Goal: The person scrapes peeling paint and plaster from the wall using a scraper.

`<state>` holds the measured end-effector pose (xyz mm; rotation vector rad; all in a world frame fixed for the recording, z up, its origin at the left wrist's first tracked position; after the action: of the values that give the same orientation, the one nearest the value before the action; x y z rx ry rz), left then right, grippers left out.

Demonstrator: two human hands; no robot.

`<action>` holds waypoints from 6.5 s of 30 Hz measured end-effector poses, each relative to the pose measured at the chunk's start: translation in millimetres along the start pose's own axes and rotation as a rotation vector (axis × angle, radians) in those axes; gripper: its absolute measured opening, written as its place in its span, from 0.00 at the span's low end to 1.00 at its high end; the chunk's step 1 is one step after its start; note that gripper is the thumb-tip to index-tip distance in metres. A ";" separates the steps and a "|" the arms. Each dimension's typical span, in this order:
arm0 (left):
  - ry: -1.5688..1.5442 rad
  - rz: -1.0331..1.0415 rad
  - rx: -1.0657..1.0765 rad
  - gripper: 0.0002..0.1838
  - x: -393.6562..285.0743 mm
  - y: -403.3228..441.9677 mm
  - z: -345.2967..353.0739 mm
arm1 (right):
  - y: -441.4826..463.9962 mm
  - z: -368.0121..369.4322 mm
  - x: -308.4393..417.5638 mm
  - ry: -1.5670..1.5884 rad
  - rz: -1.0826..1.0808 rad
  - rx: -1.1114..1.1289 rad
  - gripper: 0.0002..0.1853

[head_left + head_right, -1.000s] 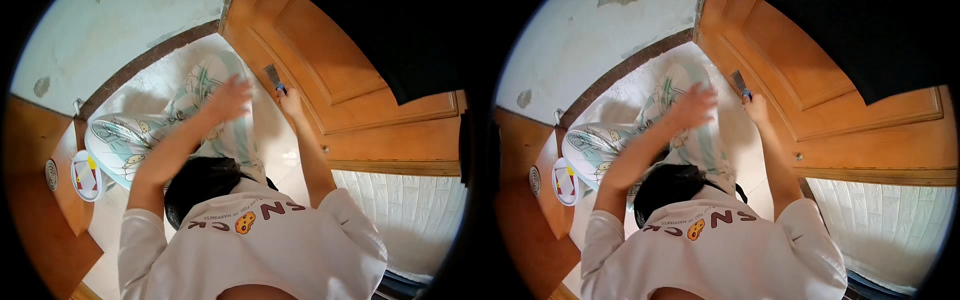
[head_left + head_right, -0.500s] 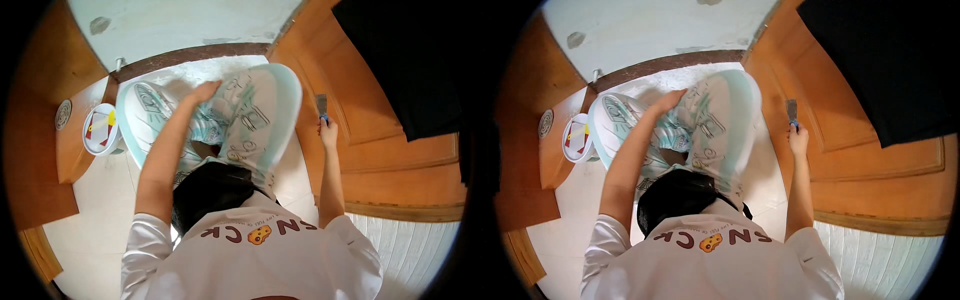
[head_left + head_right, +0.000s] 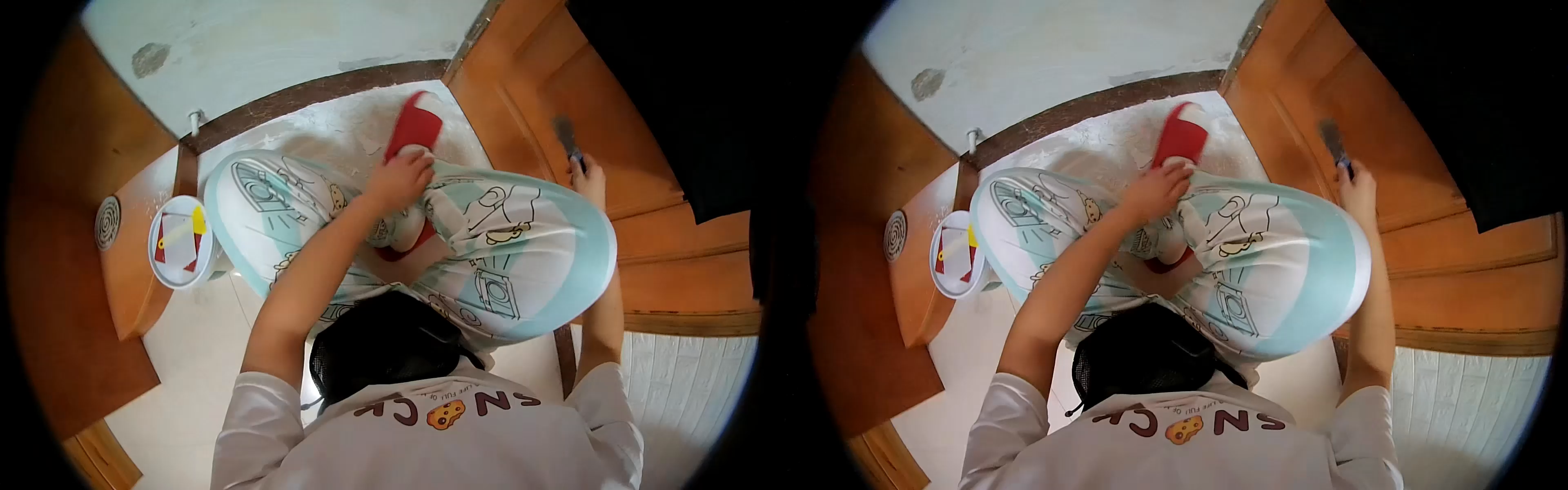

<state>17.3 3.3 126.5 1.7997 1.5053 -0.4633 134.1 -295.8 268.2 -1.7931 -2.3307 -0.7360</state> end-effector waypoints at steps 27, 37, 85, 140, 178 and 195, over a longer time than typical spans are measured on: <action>0.362 0.283 0.045 0.05 -104.0 -96.4 -115.8 | 48.3 43.0 65.8 0.047 -0.161 0.118 0.11; 0.385 -0.692 -0.550 0.03 18.0 -300.5 -135.6 | 90.7 56.4 2.1 0.264 -0.085 0.292 0.11; -0.997 -1.256 -0.954 0.27 8.6 -370.4 -104.8 | 74.4 250.8 377.5 0.678 -0.847 0.614 0.10; -1.203 -1.094 -1.216 0.28 87.7 -405.6 -236.4 | 146.9 96.0 332.6 0.099 -0.718 0.195 0.10; 0.669 -1.418 -0.845 0.17 31.0 -350.1 -266.3 | 0.9 176.8 641.8 0.026 -1.782 -0.079 0.08; 0.688 -1.416 -0.850 0.16 39.4 -345.5 -272.3 | -5.2 149.5 664.5 -0.078 -1.737 -0.135 0.08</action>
<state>-350.0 243.3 176.9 -0.0137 2.7240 0.2460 -37.4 353.5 382.1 0.7077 -3.3995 -0.8137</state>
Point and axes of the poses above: each hand's wrist, its own y-axis towards the middle knuckle, its own z-axis out of the palm, x = y × z, the point moved 7 cm from there along y, towards the middle knuckle, and after that the axes turned 4 degrees about -y, right-handed, at the moved point
